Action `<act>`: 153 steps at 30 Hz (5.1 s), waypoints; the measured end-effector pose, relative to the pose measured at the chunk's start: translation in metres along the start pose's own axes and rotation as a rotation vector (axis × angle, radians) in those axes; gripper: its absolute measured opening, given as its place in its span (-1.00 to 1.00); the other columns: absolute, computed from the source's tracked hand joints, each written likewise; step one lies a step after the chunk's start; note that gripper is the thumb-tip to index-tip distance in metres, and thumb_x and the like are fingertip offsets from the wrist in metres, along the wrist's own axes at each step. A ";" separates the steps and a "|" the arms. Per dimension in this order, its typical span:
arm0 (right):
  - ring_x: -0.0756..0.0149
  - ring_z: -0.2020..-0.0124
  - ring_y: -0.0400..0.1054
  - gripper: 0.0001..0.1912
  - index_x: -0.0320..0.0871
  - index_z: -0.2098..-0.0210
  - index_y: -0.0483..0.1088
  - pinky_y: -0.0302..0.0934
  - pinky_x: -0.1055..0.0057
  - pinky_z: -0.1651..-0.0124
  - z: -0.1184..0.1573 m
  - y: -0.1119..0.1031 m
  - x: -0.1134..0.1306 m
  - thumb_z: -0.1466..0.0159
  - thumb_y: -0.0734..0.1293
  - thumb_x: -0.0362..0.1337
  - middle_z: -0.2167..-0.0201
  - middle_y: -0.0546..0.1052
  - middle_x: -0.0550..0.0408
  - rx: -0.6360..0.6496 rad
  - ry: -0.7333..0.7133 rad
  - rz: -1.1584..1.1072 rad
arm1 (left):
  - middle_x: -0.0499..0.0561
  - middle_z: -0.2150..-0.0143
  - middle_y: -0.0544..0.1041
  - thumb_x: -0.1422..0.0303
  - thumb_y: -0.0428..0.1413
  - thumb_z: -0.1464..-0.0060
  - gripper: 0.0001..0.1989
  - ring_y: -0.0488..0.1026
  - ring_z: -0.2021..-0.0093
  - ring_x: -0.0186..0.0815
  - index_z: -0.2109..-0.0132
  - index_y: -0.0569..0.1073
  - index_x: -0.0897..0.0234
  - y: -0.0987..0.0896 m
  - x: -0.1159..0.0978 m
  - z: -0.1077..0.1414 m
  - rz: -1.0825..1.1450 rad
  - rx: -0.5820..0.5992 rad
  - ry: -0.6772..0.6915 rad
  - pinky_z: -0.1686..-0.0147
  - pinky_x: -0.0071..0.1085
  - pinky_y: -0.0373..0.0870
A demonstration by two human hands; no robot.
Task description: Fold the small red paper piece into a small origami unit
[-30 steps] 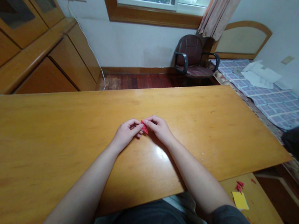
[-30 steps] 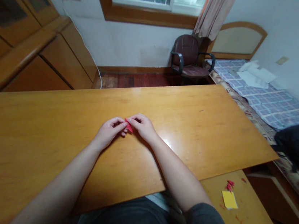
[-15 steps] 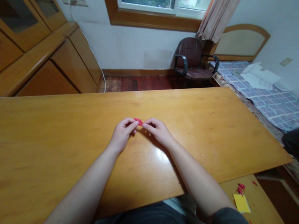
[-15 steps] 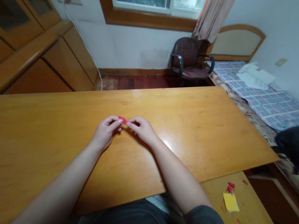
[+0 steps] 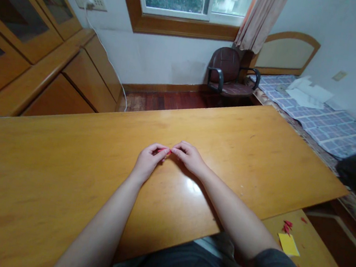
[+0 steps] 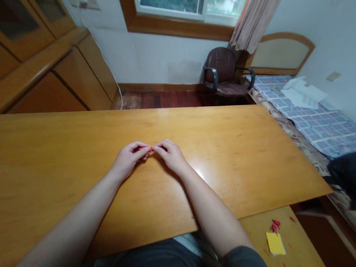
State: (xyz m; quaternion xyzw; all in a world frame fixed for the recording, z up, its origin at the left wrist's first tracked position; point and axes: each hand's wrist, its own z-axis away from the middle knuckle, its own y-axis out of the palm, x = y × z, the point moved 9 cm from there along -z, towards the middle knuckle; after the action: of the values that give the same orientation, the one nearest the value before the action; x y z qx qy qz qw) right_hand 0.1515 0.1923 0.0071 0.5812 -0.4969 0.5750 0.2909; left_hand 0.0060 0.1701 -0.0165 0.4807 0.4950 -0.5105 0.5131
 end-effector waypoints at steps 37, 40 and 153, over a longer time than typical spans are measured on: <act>0.46 0.51 0.29 -0.70 -0.21 0.44 0.48 0.16 0.47 0.39 0.003 0.000 -0.021 -0.14 0.44 -0.06 0.52 0.49 0.14 -0.051 0.246 -0.458 | 0.03 0.17 0.50 0.29 0.20 -0.10 -0.84 0.47 0.16 -0.28 0.15 0.55 0.17 0.007 -0.045 0.015 -0.327 -0.009 0.383 0.13 -0.37 0.43; 0.46 0.50 0.30 -0.70 -0.21 0.44 0.48 0.17 0.48 0.37 0.003 0.000 -0.017 -0.14 0.44 -0.07 0.52 0.49 0.14 -0.040 0.233 -0.437 | 0.02 0.21 0.50 0.29 0.20 -0.11 -0.88 0.45 0.16 -0.26 0.20 0.56 0.17 0.001 -0.051 0.016 -0.352 -0.058 0.413 0.13 -0.37 0.41; 0.30 0.23 0.49 -0.88 -0.12 0.31 0.54 0.38 0.33 0.09 0.014 -0.013 0.043 -0.28 0.40 -0.21 0.29 0.61 0.02 -0.134 -0.345 0.121 | 0.05 0.15 0.51 0.30 0.22 -0.13 -0.91 0.48 0.08 -0.24 0.22 0.61 0.16 -0.003 -0.068 0.028 -0.380 -0.111 0.594 0.01 -0.23 0.47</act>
State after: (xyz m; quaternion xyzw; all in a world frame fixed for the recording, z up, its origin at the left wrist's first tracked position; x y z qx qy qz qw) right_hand 0.1622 0.1735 0.0489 0.6198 -0.6104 0.4488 0.2043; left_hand 0.0043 0.1453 0.0529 0.4788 0.7302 -0.4070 0.2680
